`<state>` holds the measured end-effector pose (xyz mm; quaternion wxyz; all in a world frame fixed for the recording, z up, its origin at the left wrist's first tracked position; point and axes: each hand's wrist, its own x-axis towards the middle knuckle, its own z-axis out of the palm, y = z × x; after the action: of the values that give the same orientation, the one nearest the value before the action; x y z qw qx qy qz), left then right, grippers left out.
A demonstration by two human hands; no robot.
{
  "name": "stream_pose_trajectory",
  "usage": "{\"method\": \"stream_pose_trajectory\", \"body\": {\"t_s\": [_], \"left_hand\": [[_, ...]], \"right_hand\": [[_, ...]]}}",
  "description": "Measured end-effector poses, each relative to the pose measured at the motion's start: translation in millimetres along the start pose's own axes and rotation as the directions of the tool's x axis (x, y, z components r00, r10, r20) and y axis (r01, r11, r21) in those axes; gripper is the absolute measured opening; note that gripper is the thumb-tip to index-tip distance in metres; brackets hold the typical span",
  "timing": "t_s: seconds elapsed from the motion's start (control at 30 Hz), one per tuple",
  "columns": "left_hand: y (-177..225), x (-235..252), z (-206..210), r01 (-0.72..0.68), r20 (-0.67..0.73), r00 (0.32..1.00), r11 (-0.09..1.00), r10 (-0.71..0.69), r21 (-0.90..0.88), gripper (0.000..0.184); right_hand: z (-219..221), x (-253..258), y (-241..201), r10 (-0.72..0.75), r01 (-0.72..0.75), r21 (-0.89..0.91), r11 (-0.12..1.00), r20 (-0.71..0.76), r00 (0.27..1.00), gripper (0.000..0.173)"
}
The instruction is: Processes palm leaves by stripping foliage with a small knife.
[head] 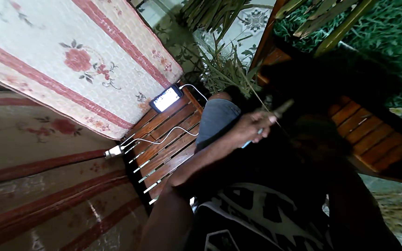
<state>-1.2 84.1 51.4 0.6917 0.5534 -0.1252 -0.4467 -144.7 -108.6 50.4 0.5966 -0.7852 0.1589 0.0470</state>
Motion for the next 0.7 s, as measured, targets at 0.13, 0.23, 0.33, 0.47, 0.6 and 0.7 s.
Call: {"method": "stream_pose_trajectory", "body": {"t_s": [0.13, 0.23, 0.33, 0.47, 0.6, 0.7], "left_hand": [[0, 10, -13, -0.081, -0.105, 0.992, 0.987, 0.066, -0.141, 0.024], [-12, -1, 11, -0.012, 0.080, 0.997, 0.993, 0.003, 0.113, 0.027], [-19, -5, 23, 0.015, 0.153, 0.987, 0.980, -0.046, 0.198, 0.032], [-17, 3, 8, -0.010, 0.077, 0.997, 1.000, 0.010, 0.007, 0.026], [-22, -4, 19, 0.042, 0.184, 0.980, 0.988, -0.069, 0.146, 0.023], [-17, -1, 11, 0.008, 0.120, 0.993, 0.999, -0.013, 0.044, 0.021]], "right_hand": [[-5, 1, 13, -0.056, 0.057, -0.037, 0.998, 0.047, 0.997, 0.025], [5, 1, -4, 0.041, -0.046, -0.064, 0.997, -0.079, 0.996, 0.022], [3, 5, -5, 0.087, -0.097, -0.099, 0.990, -0.104, 0.991, 0.022], [-1, 7, 27, -0.037, 0.031, -0.093, 0.995, -0.066, 0.997, 0.025], [1, 2, 15, -0.029, 0.019, -0.097, 0.995, -0.097, 0.995, 0.027], [0, 3, 22, -0.069, 0.067, -0.033, 0.997, -0.071, 0.995, 0.024]]}}
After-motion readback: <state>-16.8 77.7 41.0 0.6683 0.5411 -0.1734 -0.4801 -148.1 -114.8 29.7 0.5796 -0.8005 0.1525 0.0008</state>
